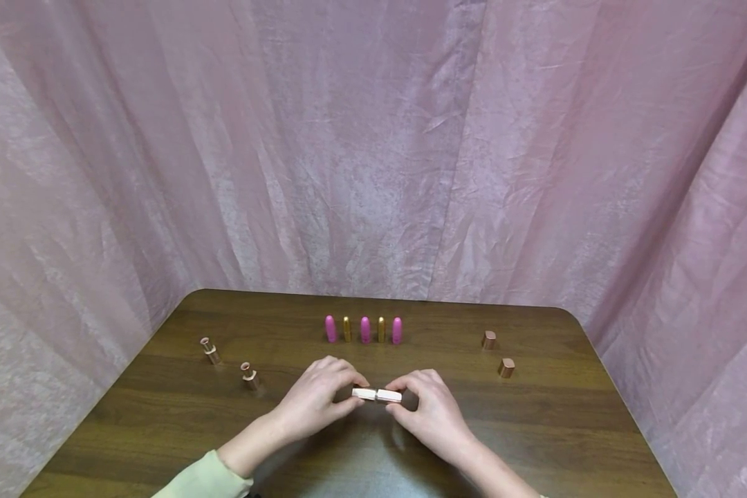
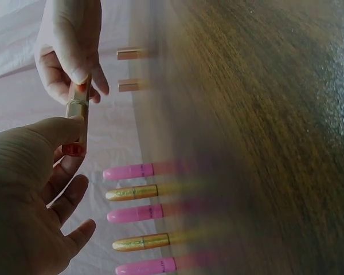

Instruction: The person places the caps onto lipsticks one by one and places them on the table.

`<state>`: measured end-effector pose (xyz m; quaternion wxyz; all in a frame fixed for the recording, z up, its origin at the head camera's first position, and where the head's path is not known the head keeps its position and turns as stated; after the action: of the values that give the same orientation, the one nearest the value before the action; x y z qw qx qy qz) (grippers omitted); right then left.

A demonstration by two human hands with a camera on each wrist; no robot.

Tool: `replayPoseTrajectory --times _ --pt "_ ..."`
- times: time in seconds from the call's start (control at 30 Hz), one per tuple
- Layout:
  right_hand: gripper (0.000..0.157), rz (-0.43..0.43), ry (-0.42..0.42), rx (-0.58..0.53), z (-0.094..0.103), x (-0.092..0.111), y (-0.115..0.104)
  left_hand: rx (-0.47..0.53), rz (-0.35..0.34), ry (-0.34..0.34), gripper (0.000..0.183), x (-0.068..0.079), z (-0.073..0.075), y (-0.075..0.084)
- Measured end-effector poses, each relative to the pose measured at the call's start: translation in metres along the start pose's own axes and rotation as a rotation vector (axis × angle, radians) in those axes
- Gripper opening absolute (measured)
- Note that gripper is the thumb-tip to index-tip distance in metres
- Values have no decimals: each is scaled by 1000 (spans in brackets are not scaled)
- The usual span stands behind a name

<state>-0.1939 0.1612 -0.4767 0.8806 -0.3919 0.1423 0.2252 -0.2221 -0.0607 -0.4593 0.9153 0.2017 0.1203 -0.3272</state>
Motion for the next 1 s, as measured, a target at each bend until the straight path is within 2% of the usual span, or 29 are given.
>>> replayPoseTrajectory --times 0.17,0.43,0.8,1.0 --pt "33 9 1 10 -2 0 1 3 3 -1 19 1 -1 0" --pt "22 13 -17 9 -4 1 2 6 -6 6 20 1 -2 0" --pt "14 -41 -55 -24 -6 2 2 4 -2 13 24 2 -3 2" --pt "15 -51 -71 -32 -7 2 2 -4 3 -21 24 2 -4 3"
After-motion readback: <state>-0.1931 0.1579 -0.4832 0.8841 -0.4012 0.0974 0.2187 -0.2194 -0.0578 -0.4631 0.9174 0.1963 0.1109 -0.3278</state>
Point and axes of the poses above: each hand's wrist, its own x-axis away from the middle knuckle, its own z-axis out of the back of the hand, y = z × x, the point moved 3 cm from there along -x, towards the middle knuckle, and after that the axes turned 6 degrees about z, right-handed, at the moved point
